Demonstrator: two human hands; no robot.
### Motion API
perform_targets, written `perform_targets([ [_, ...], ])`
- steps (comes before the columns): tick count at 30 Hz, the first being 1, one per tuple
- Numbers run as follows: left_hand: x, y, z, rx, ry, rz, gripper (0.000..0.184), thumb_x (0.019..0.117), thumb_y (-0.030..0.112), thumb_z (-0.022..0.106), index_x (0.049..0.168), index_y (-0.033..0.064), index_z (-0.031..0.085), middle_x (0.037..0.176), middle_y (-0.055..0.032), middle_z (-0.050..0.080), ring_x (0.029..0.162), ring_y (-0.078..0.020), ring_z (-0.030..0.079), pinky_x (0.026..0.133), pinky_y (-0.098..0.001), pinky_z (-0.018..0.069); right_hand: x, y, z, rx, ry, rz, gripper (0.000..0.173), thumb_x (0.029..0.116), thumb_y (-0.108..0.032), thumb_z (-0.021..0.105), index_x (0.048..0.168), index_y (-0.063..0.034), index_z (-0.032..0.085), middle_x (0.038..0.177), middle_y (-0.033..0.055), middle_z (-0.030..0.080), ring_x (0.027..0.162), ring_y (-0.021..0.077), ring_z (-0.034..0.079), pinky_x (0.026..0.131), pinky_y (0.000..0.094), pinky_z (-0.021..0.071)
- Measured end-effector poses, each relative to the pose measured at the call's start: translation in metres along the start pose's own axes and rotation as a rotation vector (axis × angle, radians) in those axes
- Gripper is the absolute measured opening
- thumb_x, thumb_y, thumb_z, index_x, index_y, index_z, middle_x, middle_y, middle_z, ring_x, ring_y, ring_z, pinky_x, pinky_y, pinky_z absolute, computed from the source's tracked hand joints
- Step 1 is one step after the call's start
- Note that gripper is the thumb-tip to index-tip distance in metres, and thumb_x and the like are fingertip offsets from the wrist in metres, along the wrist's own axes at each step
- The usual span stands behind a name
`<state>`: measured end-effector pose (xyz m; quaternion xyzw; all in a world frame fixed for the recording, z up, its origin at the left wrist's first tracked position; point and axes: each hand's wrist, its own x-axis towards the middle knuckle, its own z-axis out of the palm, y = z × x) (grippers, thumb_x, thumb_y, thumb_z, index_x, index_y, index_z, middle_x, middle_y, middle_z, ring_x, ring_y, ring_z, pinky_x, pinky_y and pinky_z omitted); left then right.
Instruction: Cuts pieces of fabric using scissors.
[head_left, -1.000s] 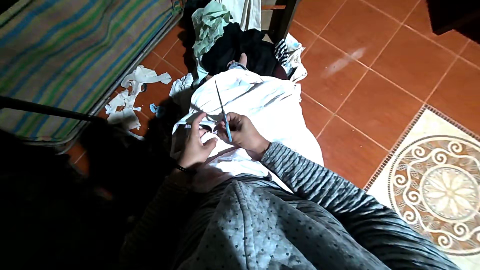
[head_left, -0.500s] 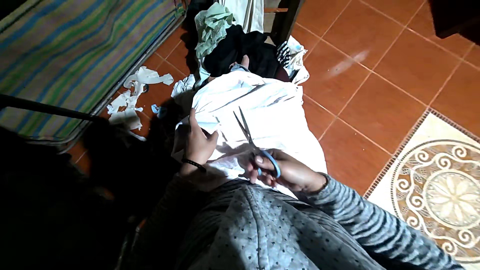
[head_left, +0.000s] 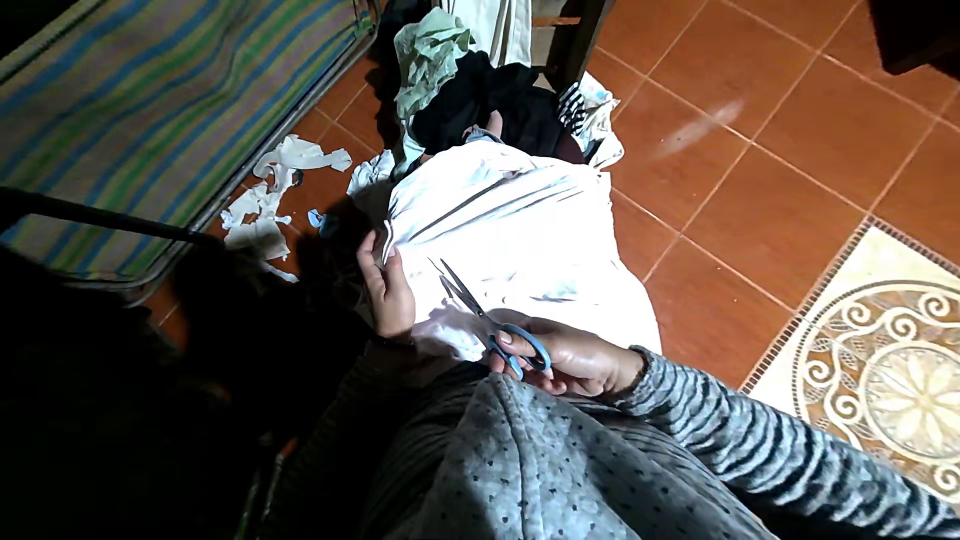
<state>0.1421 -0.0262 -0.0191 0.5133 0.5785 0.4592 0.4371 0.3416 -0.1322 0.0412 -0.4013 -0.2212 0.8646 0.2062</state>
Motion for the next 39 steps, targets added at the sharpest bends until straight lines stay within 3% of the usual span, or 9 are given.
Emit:
perform_targets([
  [3, 0.006, 0.013, -0.002, -0.202, 0.061, -0.291, 0.055, 0.1092, 0.021, 0.044, 0.158, 0.0052, 0.022, 0.146, -0.0146, 0.048, 0.127, -0.0147, 0.056, 0.106, -0.0352, 0.0486, 0.009, -0.002, 0.005, -0.008, 0.066, -0.023, 0.028, 0.1053, -0.039, 0.052, 0.097, -0.015, 0.063, 0.07, -0.0061, 0.064, 0.044, -0.0024, 0.048, 0.039, 0.0123, 0.0382],
  [4, 0.011, 0.017, -0.006, -0.261, 0.065, -0.381, 0.056, 0.1048, 0.012, 0.049, 0.156, 0.0066, 0.027, 0.139, -0.0144, 0.054, 0.119, -0.0175, 0.06, 0.1, -0.0386, 0.053, 0.012, -0.001, 0.005, 0.01, 0.071, -0.018, 0.03, 0.1063, -0.041, 0.05, 0.1, -0.0146, 0.063, 0.072, -0.0053, 0.065, 0.044, -0.0026, 0.048, 0.039, 0.0118, 0.0382],
  [6, 0.023, 0.027, -0.014, -0.35, 0.111, -0.607, 0.033, 0.0969, 0.0, 0.052, 0.129, 0.0041, 0.051, 0.11, -0.0136, 0.065, 0.094, -0.0207, 0.068, 0.08, -0.0403, 0.0583, 0.014, 0.002, 0.002, 0.043, 0.066, -0.011, 0.034, 0.1073, -0.043, 0.046, 0.1, -0.0141, 0.062, 0.074, -0.0038, 0.067, 0.044, -0.0024, 0.049, 0.039, 0.0117, 0.0385],
  [12, 0.034, 0.044, -0.041, -0.56, 0.01, -1.046, 0.017, 0.1019, 0.005, 0.044, 0.118, 0.0027, 0.049, 0.1, -0.0127, 0.06, 0.088, -0.0186, 0.064, 0.082, -0.0313, 0.056, 0.015, 0.004, 0.003, -0.015, 0.02, -0.057, 0.032, 0.1053, -0.042, 0.049, 0.096, -0.0147, 0.063, 0.068, -0.0051, 0.065, 0.041, -0.0023, 0.046, 0.037, 0.012, 0.0365],
  [18, 0.027, 0.038, -0.042, -0.498, -0.472, -0.931, 0.033, 0.1115, 0.029, 0.037, 0.129, 0.0075, 0.054, 0.107, -0.0093, 0.07, 0.097, -0.0181, 0.071, 0.088, -0.0351, 0.0593, 0.018, -0.002, 0.01, -0.031, 0.02, -0.038, 0.026, 0.105, -0.042, 0.051, 0.111, -0.0175, 0.059, 0.077, -0.0049, 0.065, 0.043, -0.0024, 0.047, 0.037, 0.0116, 0.0372],
  [20, 0.027, 0.039, -0.042, -0.41, -0.556, -0.83, 0.021, 0.109, 0.014, 0.043, 0.123, 0.0053, 0.056, 0.102, -0.008, 0.071, 0.092, -0.0172, 0.071, 0.086, -0.035, 0.0597, 0.016, -0.001, 0.009, -0.038, 0.017, -0.044, 0.027, 0.1052, -0.043, 0.05, 0.112, -0.0177, 0.059, 0.078, -0.0052, 0.065, 0.044, -0.0023, 0.048, 0.038, 0.0115, 0.0381],
  [23, 0.027, 0.043, -0.042, -0.398, -0.484, -0.751, 0.02, 0.1006, -0.002, 0.049, 0.118, 0.0032, 0.057, 0.099, -0.0089, 0.071, 0.087, -0.0179, 0.072, 0.082, -0.0354, 0.0607, 0.013, 0.002, 0.007, -0.049, 0.012, -0.053, 0.031, 0.1036, -0.047, 0.051, 0.106, -0.0176, 0.061, 0.077, -0.0059, 0.065, 0.044, -0.0022, 0.048, 0.039, 0.0119, 0.0391],
  [26, 0.031, 0.048, -0.042, -0.451, -0.388, -0.71, 0.019, 0.1053, 0.005, 0.045, 0.121, 0.0067, 0.055, 0.1, -0.0078, 0.071, 0.087, -0.0166, 0.072, 0.08, -0.0332, 0.0612, 0.013, 0.005, 0.006, -0.076, 0.001, -0.085, 0.027, 0.1022, -0.043, 0.054, 0.097, -0.0178, 0.063, 0.076, -0.0065, 0.064, 0.044, -0.0019, 0.047, 0.038, 0.0129, 0.0381],
  [39, 0.024, 0.045, -0.039, -0.474, -0.283, -0.547, 0.031, 0.1038, 0.001, 0.049, 0.133, 0.0107, 0.051, 0.107, -0.0088, 0.07, 0.088, -0.0192, 0.072, 0.076, -0.0366, 0.0626, 0.017, -0.001, 0.02, -0.175, 0.103, -0.129, 0.027, 0.102, -0.042, 0.057, 0.098, -0.0164, 0.063, 0.076, -0.007, 0.066, 0.047, -0.0009, 0.049, 0.041, 0.0144, 0.0379],
])
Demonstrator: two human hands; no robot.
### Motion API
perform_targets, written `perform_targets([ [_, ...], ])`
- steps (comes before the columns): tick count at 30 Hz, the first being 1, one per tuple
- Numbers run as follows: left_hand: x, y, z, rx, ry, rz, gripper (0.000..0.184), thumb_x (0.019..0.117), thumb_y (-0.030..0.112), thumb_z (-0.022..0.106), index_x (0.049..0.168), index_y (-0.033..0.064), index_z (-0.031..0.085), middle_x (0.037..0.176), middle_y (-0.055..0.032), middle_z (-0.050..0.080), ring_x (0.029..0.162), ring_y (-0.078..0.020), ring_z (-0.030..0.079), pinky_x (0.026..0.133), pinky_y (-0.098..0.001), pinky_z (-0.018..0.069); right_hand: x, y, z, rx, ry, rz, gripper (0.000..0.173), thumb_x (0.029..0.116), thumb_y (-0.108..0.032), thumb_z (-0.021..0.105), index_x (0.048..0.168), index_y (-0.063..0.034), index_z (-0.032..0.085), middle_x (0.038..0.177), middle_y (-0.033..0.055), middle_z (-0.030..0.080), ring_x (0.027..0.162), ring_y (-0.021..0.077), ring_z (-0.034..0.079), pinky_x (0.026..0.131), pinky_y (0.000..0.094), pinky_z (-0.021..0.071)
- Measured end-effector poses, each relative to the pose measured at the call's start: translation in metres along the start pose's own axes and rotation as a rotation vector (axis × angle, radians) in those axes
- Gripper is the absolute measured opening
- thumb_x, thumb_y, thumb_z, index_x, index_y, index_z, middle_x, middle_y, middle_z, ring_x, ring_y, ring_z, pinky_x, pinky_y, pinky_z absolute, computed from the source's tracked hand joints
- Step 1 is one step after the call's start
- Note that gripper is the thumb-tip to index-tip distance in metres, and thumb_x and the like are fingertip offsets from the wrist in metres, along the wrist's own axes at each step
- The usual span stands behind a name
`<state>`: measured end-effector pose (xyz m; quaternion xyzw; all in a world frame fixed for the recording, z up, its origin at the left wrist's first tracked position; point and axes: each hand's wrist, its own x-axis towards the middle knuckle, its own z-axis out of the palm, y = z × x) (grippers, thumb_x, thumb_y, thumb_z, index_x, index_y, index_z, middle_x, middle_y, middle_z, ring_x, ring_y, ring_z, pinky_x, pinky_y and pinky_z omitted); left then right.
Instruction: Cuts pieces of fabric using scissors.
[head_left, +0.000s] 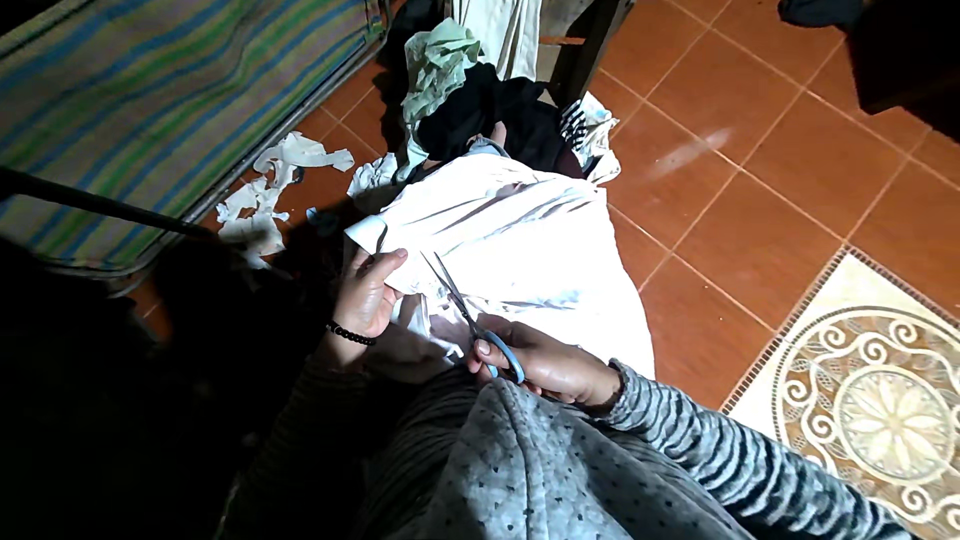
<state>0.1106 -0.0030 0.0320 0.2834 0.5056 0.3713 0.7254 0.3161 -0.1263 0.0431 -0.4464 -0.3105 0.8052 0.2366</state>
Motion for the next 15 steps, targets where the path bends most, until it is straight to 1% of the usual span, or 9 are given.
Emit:
perform_targets([
  [5, -0.004, 0.0, 0.006, -0.013, 0.051, 0.011, 0.033, 0.1032, -0.001, 0.05, 0.134, 0.0109, 0.05, 0.107, -0.0092, 0.069, 0.087, -0.0195, 0.072, 0.075, -0.0359, 0.0626, 0.004, 0.003, 0.003, 0.029, 0.022, -0.045, 0.024, 0.1023, -0.038, 0.057, 0.098, -0.0153, 0.062, 0.074, -0.0067, 0.065, 0.049, -0.0008, 0.051, 0.041, 0.0142, 0.0378],
  [8, -0.005, 0.001, 0.006, -0.014, 0.057, 0.012, 0.032, 0.1034, -0.001, 0.05, 0.134, 0.0105, 0.051, 0.106, -0.0092, 0.07, 0.086, -0.019, 0.073, 0.075, -0.0355, 0.0628, 0.004, 0.007, 0.005, 0.031, 0.056, -0.066, 0.022, 0.1002, -0.036, 0.06, 0.09, -0.0162, 0.064, 0.07, -0.0081, 0.063, 0.049, -0.0019, 0.049, 0.042, 0.0143, 0.0369],
  [10, -0.006, 0.002, 0.006, -0.015, 0.05, 0.017, 0.032, 0.104, -0.001, 0.049, 0.134, 0.0108, 0.05, 0.106, -0.0085, 0.07, 0.087, -0.0186, 0.073, 0.075, -0.035, 0.0628, 0.005, 0.01, 0.004, 0.031, 0.07, -0.093, 0.021, 0.0989, -0.034, 0.062, 0.086, -0.0171, 0.065, 0.07, -0.009, 0.063, 0.052, -0.0023, 0.051, 0.045, 0.0146, 0.0383],
  [12, -0.007, 0.004, 0.007, -0.024, 0.059, 0.018, 0.029, 0.1036, -0.001, 0.049, 0.131, 0.0102, 0.052, 0.104, -0.0081, 0.07, 0.084, -0.0181, 0.073, 0.073, -0.0341, 0.0629, 0.005, 0.012, 0.003, 0.039, 0.06, -0.117, 0.021, 0.0988, -0.032, 0.063, 0.084, -0.0173, 0.064, 0.07, -0.0093, 0.062, 0.053, -0.0026, 0.051, 0.047, 0.0141, 0.0388],
  [14, -0.007, 0.005, 0.007, -0.024, 0.059, 0.019, 0.029, 0.1033, -0.002, 0.049, 0.13, 0.01, 0.053, 0.104, -0.0082, 0.07, 0.084, -0.0183, 0.073, 0.073, -0.0344, 0.063, 0.005, 0.011, 0.003, 0.035, 0.043, -0.121, 0.02, 0.0985, -0.032, 0.063, 0.084, -0.0183, 0.063, 0.069, -0.0102, 0.062, 0.052, -0.0031, 0.051, 0.046, 0.0136, 0.0379],
  [15, -0.007, 0.006, 0.008, -0.017, 0.063, 0.023, 0.03, 0.1031, -0.002, 0.05, 0.13, 0.0095, 0.053, 0.103, -0.0083, 0.07, 0.084, -0.0183, 0.073, 0.073, -0.0347, 0.0631, 0.004, 0.01, 0.003, 0.032, 0.038, -0.109, 0.02, 0.0986, -0.034, 0.063, 0.086, -0.018, 0.063, 0.069, -0.0097, 0.062, 0.05, -0.0028, 0.049, 0.044, 0.0137, 0.0368],
])
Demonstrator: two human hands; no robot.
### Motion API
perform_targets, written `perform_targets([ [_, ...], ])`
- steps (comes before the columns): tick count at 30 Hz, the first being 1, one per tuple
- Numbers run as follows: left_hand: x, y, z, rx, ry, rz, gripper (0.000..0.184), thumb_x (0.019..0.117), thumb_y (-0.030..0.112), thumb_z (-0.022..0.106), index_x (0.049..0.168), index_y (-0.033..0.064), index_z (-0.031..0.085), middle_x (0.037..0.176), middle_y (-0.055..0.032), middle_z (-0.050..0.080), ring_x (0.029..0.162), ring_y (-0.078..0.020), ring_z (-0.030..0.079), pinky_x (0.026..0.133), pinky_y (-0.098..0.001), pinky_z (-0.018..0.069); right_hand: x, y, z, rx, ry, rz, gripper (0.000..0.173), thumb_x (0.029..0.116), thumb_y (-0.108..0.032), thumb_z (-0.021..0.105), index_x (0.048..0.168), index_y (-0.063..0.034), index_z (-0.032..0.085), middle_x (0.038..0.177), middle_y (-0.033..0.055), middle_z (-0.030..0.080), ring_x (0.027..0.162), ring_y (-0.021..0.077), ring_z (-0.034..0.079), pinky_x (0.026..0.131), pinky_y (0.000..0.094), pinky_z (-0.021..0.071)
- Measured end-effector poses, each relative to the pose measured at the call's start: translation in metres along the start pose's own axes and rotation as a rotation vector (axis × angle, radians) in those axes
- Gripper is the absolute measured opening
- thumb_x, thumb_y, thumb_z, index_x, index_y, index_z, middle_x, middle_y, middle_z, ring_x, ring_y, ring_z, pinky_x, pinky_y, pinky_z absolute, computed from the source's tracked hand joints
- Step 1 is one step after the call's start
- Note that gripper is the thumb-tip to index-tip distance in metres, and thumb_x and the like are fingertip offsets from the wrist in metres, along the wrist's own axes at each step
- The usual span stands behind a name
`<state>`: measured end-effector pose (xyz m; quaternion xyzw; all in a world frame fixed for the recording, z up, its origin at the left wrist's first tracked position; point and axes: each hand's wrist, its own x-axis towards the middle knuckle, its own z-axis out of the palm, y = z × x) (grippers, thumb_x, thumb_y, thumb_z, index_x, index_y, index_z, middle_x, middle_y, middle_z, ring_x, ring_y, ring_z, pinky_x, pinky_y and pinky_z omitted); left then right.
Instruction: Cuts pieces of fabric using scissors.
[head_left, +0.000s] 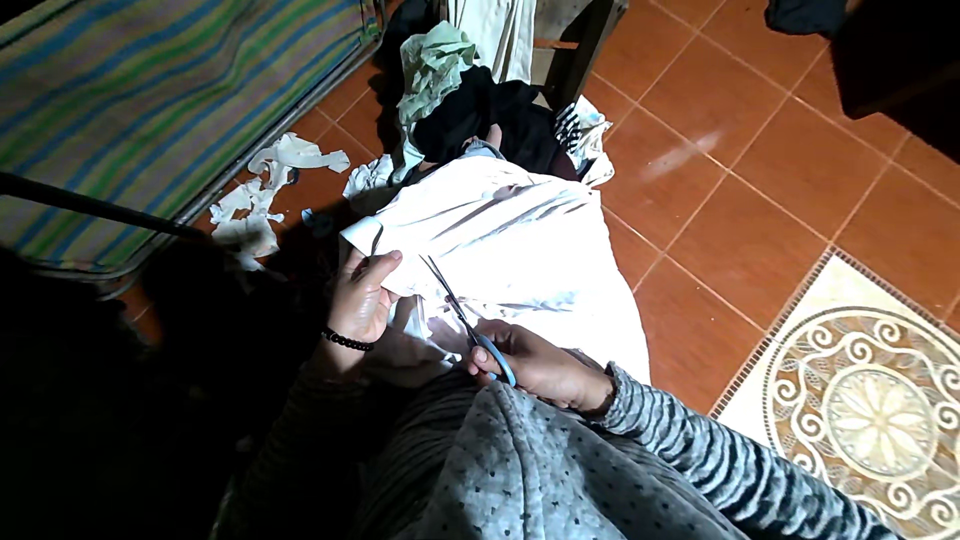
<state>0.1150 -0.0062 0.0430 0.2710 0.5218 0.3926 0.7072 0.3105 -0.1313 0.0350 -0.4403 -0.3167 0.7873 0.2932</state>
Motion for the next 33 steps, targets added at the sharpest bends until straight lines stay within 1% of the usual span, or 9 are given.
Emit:
perform_targets([
  [3, -0.001, 0.001, 0.004, 0.037, 0.026, 0.02, 0.03, 0.1018, -0.004, 0.052, 0.129, 0.0074, 0.053, 0.101, -0.008, 0.069, 0.082, -0.0174, 0.073, 0.072, -0.0343, 0.063, -0.001, -0.006, 0.0, -0.037, -0.011, 0.054, 0.027, 0.0997, -0.044, 0.058, 0.099, -0.017, 0.058, 0.075, -0.008, 0.061, 0.05, -0.0012, 0.048, 0.043, 0.0141, 0.0373],
  [8, -0.003, 0.001, 0.005, 0.032, 0.041, 0.027, 0.028, 0.1012, -0.005, 0.052, 0.126, 0.0066, 0.053, 0.099, -0.0074, 0.069, 0.081, -0.0169, 0.072, 0.072, -0.0335, 0.0632, 0.0, -0.001, 0.001, 0.015, -0.015, -0.022, 0.027, 0.0987, -0.043, 0.061, 0.089, -0.0178, 0.063, 0.071, -0.0095, 0.062, 0.05, -0.0036, 0.048, 0.043, 0.0124, 0.0354],
  [11, -0.003, 0.0, 0.003, 0.02, 0.037, 0.029, 0.028, 0.1022, -0.004, 0.051, 0.127, 0.008, 0.053, 0.099, -0.0069, 0.069, 0.083, -0.017, 0.072, 0.073, -0.0337, 0.0628, 0.0, 0.003, 0.001, 0.022, -0.009, -0.076, 0.024, 0.0961, -0.042, 0.066, 0.086, -0.0198, 0.064, 0.073, -0.0116, 0.063, 0.058, -0.0042, 0.052, 0.052, 0.0129, 0.0408],
  [14, -0.002, -0.001, 0.004, 0.0, 0.054, 0.041, 0.03, 0.1025, -0.004, 0.05, 0.13, 0.0083, 0.053, 0.102, -0.0077, 0.069, 0.084, -0.0176, 0.072, 0.074, -0.0344, 0.063, 0.0, 0.003, 0.001, 0.034, 0.018, -0.066, 0.022, 0.0951, -0.039, 0.067, 0.083, -0.02, 0.065, 0.072, -0.0116, 0.063, 0.058, -0.0041, 0.053, 0.053, 0.0133, 0.0418],
  [20, -0.006, -0.006, 0.008, -0.004, 0.052, 0.064, 0.03, 0.1012, -0.006, 0.05, 0.128, 0.0071, 0.053, 0.1, -0.0075, 0.069, 0.082, -0.0179, 0.073, 0.073, -0.035, 0.0633, 0.004, -0.005, 0.0, 0.001, 0.004, 0.01, 0.027, 0.1008, -0.043, 0.059, 0.096, -0.0162, 0.06, 0.073, -0.0082, 0.064, 0.047, -0.0036, 0.047, 0.041, 0.0123, 0.0347],
  [22, -0.007, -0.007, 0.009, -0.003, 0.06, 0.076, 0.03, 0.1008, -0.007, 0.05, 0.127, 0.007, 0.053, 0.098, -0.0071, 0.07, 0.081, -0.0169, 0.073, 0.073, -0.0341, 0.0634, 0.007, -0.003, -0.001, 0.009, 0.0, -0.007, 0.027, 0.1009, -0.042, 0.06, 0.097, -0.0154, 0.06, 0.075, -0.0074, 0.063, 0.049, -0.003, 0.048, 0.043, 0.0126, 0.0357],
  [26, -0.006, -0.006, 0.006, -0.014, 0.063, 0.08, 0.031, 0.1009, -0.007, 0.05, 0.128, 0.0079, 0.053, 0.099, -0.0066, 0.07, 0.082, -0.0167, 0.073, 0.073, -0.0336, 0.0635, 0.008, 0.004, -0.001, 0.047, 0.017, -0.09, 0.021, 0.0974, -0.036, 0.065, 0.087, -0.0169, 0.064, 0.074, -0.0098, 0.064, 0.057, -0.0037, 0.053, 0.051, 0.0123, 0.0429],
  [29, -0.005, -0.006, 0.007, -0.013, 0.076, 0.082, 0.03, 0.1004, -0.007, 0.051, 0.126, 0.008, 0.053, 0.098, -0.0061, 0.07, 0.081, -0.016, 0.073, 0.072, -0.0333, 0.0633, 0.008, 0.005, -0.002, 0.03, 0.024, -0.083, 0.022, 0.0966, -0.035, 0.066, 0.083, -0.0179, 0.066, 0.07, -0.0115, 0.063, 0.056, -0.0042, 0.053, 0.052, 0.0129, 0.0428],
  [33, -0.006, -0.007, 0.005, 0.023, 0.046, 0.091, 0.033, 0.0999, -0.007, 0.052, 0.129, 0.0083, 0.052, 0.099, -0.0064, 0.069, 0.081, -0.016, 0.072, 0.072, -0.0333, 0.0631, 0.009, 0.001, -0.004, 0.014, 0.011, -0.045, 0.021, 0.0983, -0.037, 0.064, 0.092, -0.0165, 0.064, 0.073, -0.01, 0.065, 0.055, -0.0035, 0.053, 0.049, 0.013, 0.0415],
])
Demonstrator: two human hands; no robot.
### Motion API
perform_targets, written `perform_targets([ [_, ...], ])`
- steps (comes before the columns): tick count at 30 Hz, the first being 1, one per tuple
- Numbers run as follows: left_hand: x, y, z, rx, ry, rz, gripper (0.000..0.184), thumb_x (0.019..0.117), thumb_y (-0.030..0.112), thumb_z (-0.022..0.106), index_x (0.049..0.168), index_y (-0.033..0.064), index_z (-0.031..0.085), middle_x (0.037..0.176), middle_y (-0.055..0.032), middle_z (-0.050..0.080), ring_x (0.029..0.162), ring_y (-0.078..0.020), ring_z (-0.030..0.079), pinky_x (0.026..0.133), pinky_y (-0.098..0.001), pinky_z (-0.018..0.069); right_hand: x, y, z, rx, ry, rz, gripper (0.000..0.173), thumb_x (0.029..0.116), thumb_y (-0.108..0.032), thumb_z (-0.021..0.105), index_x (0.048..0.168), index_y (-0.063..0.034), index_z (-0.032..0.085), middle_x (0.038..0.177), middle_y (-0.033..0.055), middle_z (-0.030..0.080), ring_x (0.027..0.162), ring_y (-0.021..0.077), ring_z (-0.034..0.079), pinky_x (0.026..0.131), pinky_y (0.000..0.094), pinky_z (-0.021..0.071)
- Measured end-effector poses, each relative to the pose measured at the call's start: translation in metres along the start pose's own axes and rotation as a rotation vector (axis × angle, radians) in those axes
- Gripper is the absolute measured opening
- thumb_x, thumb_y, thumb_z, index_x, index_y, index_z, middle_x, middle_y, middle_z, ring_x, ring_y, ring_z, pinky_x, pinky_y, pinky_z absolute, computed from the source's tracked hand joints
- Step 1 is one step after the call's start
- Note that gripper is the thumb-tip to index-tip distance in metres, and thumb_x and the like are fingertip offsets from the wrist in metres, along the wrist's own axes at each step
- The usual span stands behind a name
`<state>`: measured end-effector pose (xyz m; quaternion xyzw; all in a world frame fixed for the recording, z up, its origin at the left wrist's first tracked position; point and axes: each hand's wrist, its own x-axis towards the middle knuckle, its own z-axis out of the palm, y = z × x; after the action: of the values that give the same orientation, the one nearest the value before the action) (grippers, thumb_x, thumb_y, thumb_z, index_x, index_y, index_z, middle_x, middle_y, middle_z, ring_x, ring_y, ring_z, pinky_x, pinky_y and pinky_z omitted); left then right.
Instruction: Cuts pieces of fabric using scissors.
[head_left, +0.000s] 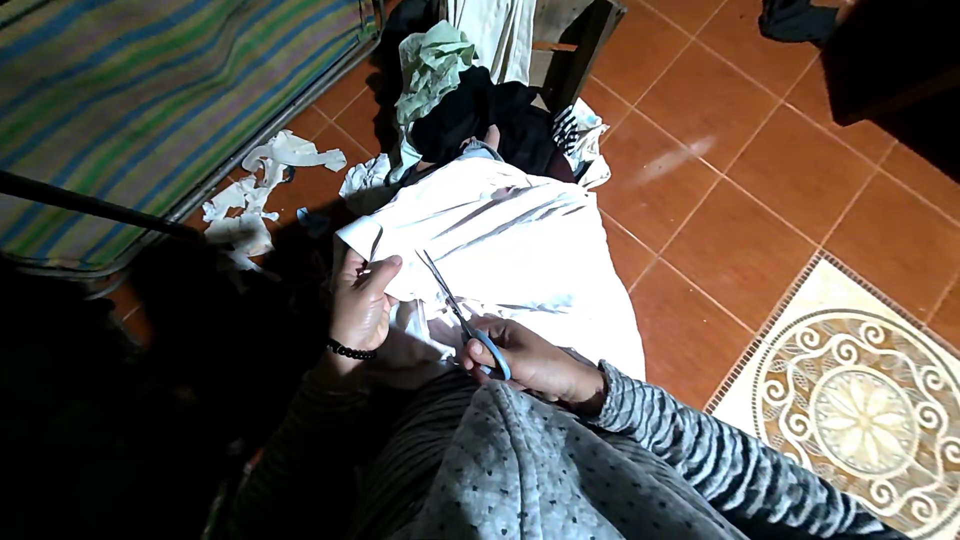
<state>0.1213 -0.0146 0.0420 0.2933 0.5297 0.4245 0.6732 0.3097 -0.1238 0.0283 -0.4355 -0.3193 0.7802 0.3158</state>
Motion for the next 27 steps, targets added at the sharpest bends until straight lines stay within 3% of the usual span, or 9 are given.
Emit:
perform_targets([
  [2, -0.001, 0.0, -0.001, 0.017, -0.029, 0.011, 0.035, 0.0998, -0.008, 0.051, 0.131, 0.0084, 0.052, 0.1, -0.006, 0.069, 0.083, -0.0156, 0.072, 0.073, -0.0334, 0.063, 0.002, -0.001, -0.001, -0.006, -0.01, 0.006, 0.024, 0.0983, -0.039, 0.065, 0.097, -0.0146, 0.063, 0.078, -0.0082, 0.066, 0.056, -0.0024, 0.055, 0.049, 0.0134, 0.0436],
  [8, -0.001, 0.001, -0.003, 0.004, -0.013, -0.005, 0.036, 0.1007, -0.007, 0.051, 0.133, 0.0088, 0.051, 0.103, -0.0067, 0.07, 0.084, -0.0166, 0.073, 0.074, -0.0341, 0.0632, 0.002, 0.005, -0.003, 0.004, 0.001, -0.022, 0.018, 0.0967, -0.03, 0.066, 0.085, -0.0158, 0.067, 0.072, -0.0106, 0.066, 0.058, -0.0036, 0.056, 0.054, 0.0134, 0.0461],
  [12, -0.002, 0.002, -0.001, 0.007, -0.012, 0.019, 0.037, 0.1004, -0.007, 0.051, 0.133, 0.0089, 0.052, 0.102, -0.0066, 0.07, 0.083, -0.0162, 0.073, 0.074, -0.0337, 0.0633, 0.002, 0.002, -0.004, -0.014, -0.001, 0.017, 0.018, 0.0977, -0.03, 0.065, 0.087, -0.0151, 0.067, 0.072, -0.0095, 0.068, 0.058, -0.0033, 0.058, 0.052, 0.0136, 0.0454],
  [14, -0.003, 0.003, 0.0, 0.007, -0.017, 0.037, 0.037, 0.1003, -0.007, 0.051, 0.133, 0.0092, 0.052, 0.102, -0.0059, 0.07, 0.084, -0.0158, 0.073, 0.074, -0.0334, 0.0635, 0.003, -0.002, -0.005, -0.031, -0.016, 0.033, 0.019, 0.0981, -0.033, 0.065, 0.094, -0.0147, 0.066, 0.078, -0.0086, 0.071, 0.057, -0.004, 0.059, 0.048, 0.0125, 0.0437],
  [16, -0.003, 0.004, 0.0, 0.0, -0.021, 0.045, 0.035, 0.1001, -0.008, 0.051, 0.131, 0.0091, 0.053, 0.1, -0.0056, 0.071, 0.082, -0.0154, 0.073, 0.073, -0.0332, 0.0636, 0.005, -0.004, -0.009, -0.055, -0.053, 0.018, 0.034, 0.0976, -0.043, 0.065, 0.113, -0.0131, 0.066, 0.089, -0.0074, 0.072, 0.058, -0.0045, 0.056, 0.045, 0.0118, 0.0398],
  [18, -0.003, 0.003, -0.001, -0.008, -0.029, 0.045, 0.034, 0.1003, -0.008, 0.05, 0.13, 0.0088, 0.053, 0.1, -0.006, 0.071, 0.082, -0.0158, 0.073, 0.073, -0.0339, 0.0638, 0.008, -0.005, -0.013, -0.058, -0.089, 0.001, 0.047, 0.097, -0.046, 0.066, 0.13, -0.0127, 0.064, 0.099, -0.0054, 0.072, 0.064, -0.0025, 0.058, 0.049, 0.0129, 0.0425],
  [21, -0.002, 0.001, -0.002, -0.008, -0.047, 0.053, 0.034, 0.1, -0.007, 0.051, 0.129, 0.0088, 0.053, 0.101, -0.0056, 0.071, 0.084, -0.0155, 0.073, 0.075, -0.0339, 0.0636, 0.012, -0.004, -0.012, -0.079, -0.057, -0.037, 0.047, 0.0954, -0.046, 0.068, 0.124, -0.0089, 0.067, 0.096, -0.0047, 0.071, 0.065, -0.0021, 0.058, 0.051, 0.0138, 0.0446],
  [23, -0.002, 0.001, -0.003, 0.004, -0.054, 0.06, 0.033, 0.0994, -0.007, 0.051, 0.128, 0.0094, 0.053, 0.101, -0.0045, 0.071, 0.084, -0.0145, 0.073, 0.075, -0.0334, 0.0634, 0.013, -0.002, -0.013, -0.12, -0.03, -0.082, 0.046, 0.0945, -0.049, 0.068, 0.116, -0.0082, 0.07, 0.096, -0.0063, 0.07, 0.07, -0.0032, 0.058, 0.058, 0.0138, 0.0464],
  [27, -0.002, 0.0, -0.003, 0.021, -0.067, 0.082, 0.033, 0.0993, -0.008, 0.052, 0.128, 0.0091, 0.054, 0.101, -0.0041, 0.071, 0.085, -0.0142, 0.073, 0.075, -0.0328, 0.0635, 0.012, 0.0, -0.013, -0.169, -0.016, -0.142, 0.048, 0.0952, -0.052, 0.066, 0.113, -0.0071, 0.071, 0.096, -0.0057, 0.071, 0.08, -0.0002, 0.064, 0.071, 0.0174, 0.0531],
])
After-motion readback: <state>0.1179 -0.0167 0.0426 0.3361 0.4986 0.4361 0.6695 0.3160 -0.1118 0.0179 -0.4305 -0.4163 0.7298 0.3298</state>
